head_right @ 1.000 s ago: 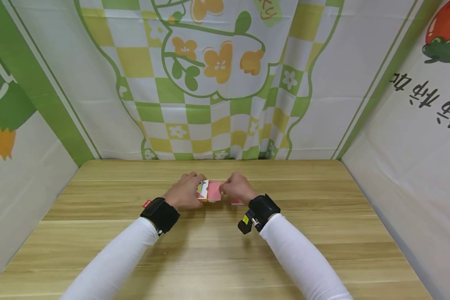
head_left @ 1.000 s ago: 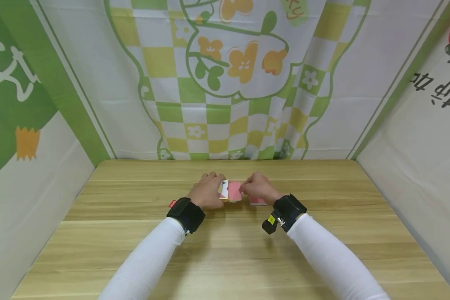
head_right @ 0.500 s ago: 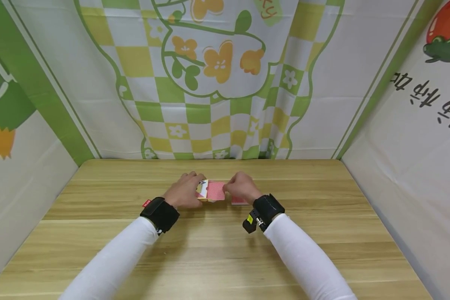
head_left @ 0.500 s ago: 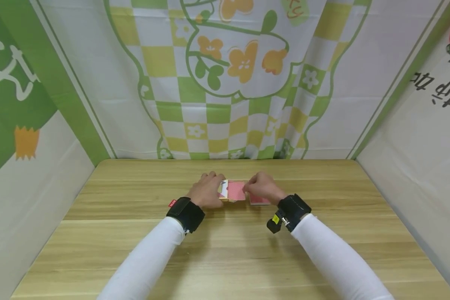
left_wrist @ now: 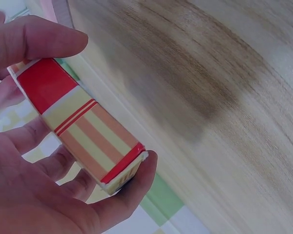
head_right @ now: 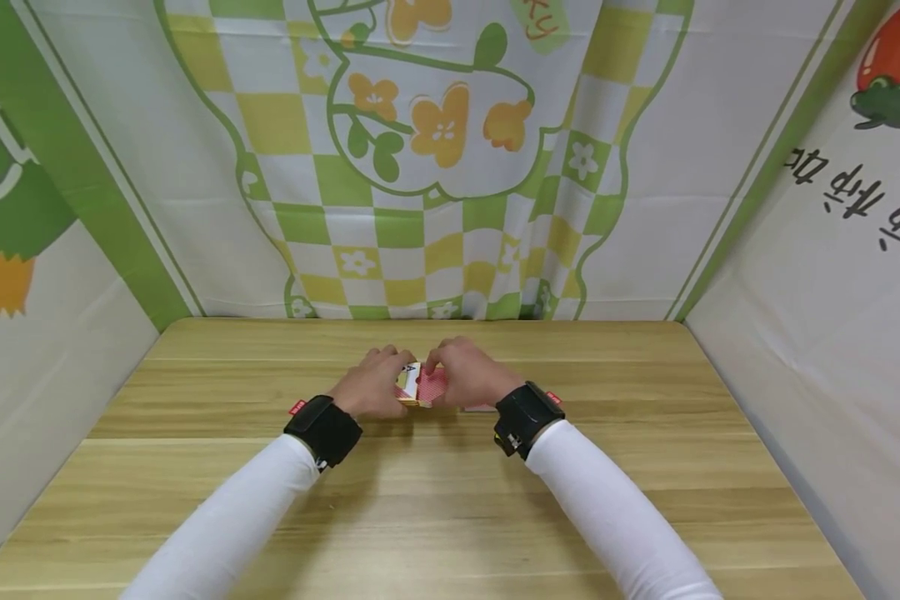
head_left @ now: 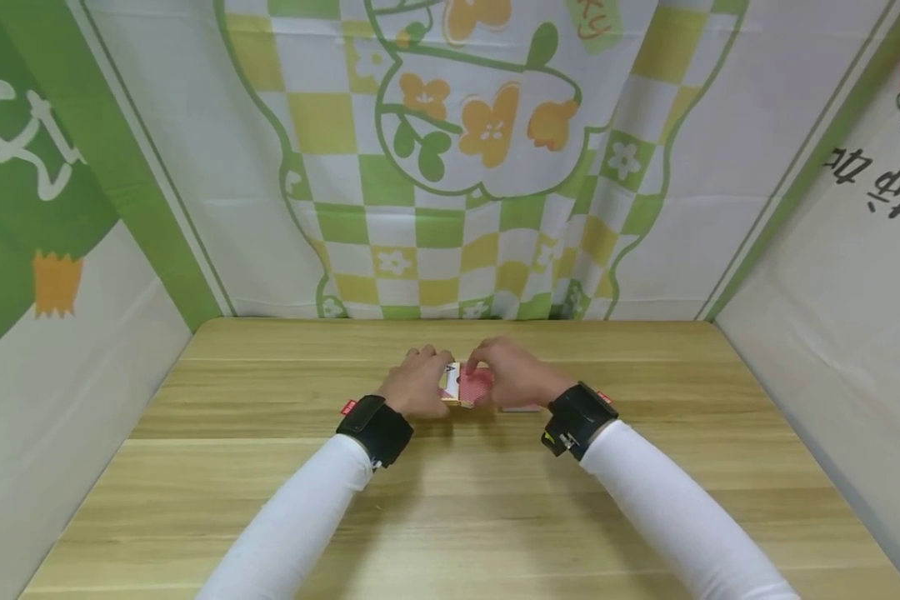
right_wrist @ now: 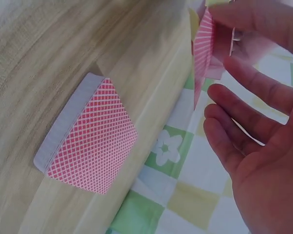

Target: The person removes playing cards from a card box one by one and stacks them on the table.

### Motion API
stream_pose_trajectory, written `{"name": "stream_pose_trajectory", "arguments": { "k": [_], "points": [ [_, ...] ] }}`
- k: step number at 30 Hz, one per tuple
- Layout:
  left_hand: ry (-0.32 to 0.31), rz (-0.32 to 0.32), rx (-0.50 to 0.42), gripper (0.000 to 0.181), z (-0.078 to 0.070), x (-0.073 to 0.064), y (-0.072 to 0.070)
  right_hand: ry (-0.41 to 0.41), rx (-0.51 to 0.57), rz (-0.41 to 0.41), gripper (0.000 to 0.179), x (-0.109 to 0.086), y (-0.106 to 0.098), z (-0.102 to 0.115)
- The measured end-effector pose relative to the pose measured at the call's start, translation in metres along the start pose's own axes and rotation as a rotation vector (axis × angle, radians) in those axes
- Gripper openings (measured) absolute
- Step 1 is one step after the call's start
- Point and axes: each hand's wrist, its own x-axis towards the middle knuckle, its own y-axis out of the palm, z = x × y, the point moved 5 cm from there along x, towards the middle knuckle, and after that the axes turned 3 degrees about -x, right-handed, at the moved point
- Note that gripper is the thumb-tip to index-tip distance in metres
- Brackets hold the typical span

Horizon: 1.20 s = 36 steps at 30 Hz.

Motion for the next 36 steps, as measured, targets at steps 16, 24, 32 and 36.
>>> {"name": "stream_pose_trajectory", "arguments": {
  "k": [16, 24, 32, 36],
  "points": [
    [0.017, 0.006, 0.004, 0.070, -0.004, -0.001, 0.001, 0.059, 0.036, 0.058, 0.041, 0.003, 0.009, -0.002],
    [0.021, 0.009, -0.009, 0.073, -0.004, -0.001, 0.000, 0.055, 0.051, 0.090, 0.043, 0.001, 0.010, -0.005],
    [0.004, 0.013, -0.019, 0.075, 0.000, -0.003, -0.001, 0.035, 0.031, 0.121, 0.046, -0.006, 0.008, -0.010],
    [-0.005, 0.007, -0.017, 0.073, 0.002, -0.004, -0.001, 0.062, 0.031, 0.145, 0.046, -0.012, 0.004, -0.015]
  ]
}}
